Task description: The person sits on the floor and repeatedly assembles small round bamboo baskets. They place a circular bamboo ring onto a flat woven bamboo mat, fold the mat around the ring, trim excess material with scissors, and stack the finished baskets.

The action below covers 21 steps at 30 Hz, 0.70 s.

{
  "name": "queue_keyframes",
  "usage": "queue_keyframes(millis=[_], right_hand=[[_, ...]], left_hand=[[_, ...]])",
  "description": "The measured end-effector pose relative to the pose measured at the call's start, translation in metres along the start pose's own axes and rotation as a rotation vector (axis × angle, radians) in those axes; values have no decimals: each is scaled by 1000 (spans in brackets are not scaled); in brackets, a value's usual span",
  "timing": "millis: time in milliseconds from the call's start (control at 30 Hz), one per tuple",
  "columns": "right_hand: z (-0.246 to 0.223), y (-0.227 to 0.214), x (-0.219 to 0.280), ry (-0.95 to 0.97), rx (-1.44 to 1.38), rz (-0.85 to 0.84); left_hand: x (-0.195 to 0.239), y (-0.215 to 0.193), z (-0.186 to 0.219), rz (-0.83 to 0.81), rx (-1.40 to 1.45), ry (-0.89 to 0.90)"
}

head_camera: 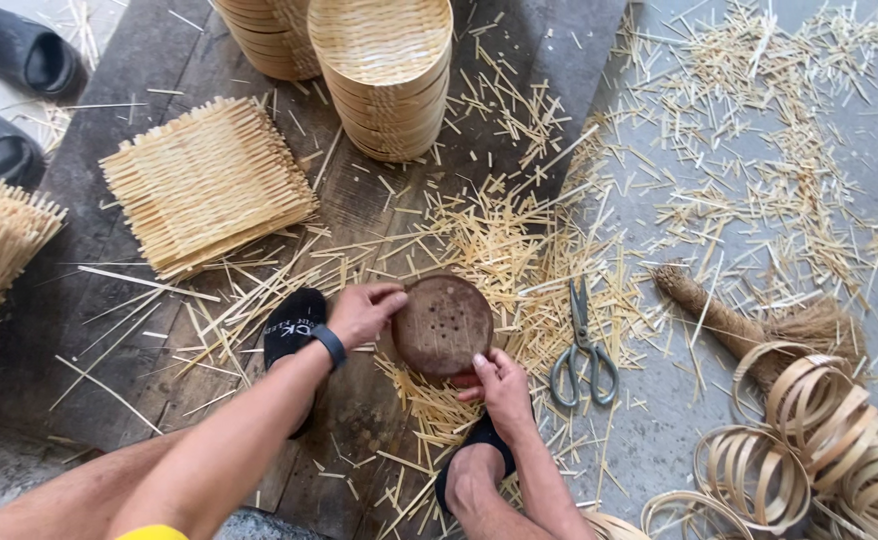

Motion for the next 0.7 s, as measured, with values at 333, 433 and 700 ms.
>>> queue_keyframes(millis=[333, 433, 700], right_hand=[[48, -37, 9, 94, 125, 174], [52, -39, 13, 67, 92, 172], [35, -38, 19, 21, 44, 201]], left_hand=[[-52, -255, -10, 527, -1055, -8], [-39, -262, -16, 347, -856, -59], [30, -257, 112, 498, -1424, 535]])
Point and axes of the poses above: each hand's wrist, its own x-axis away from the middle knuckle, its own y-axis out of the palm, z = x × y, the point moved 9 cm from there along -x, towards the middle knuckle, and after that the axes turned 1 degree about z, right-handed, at the moved point
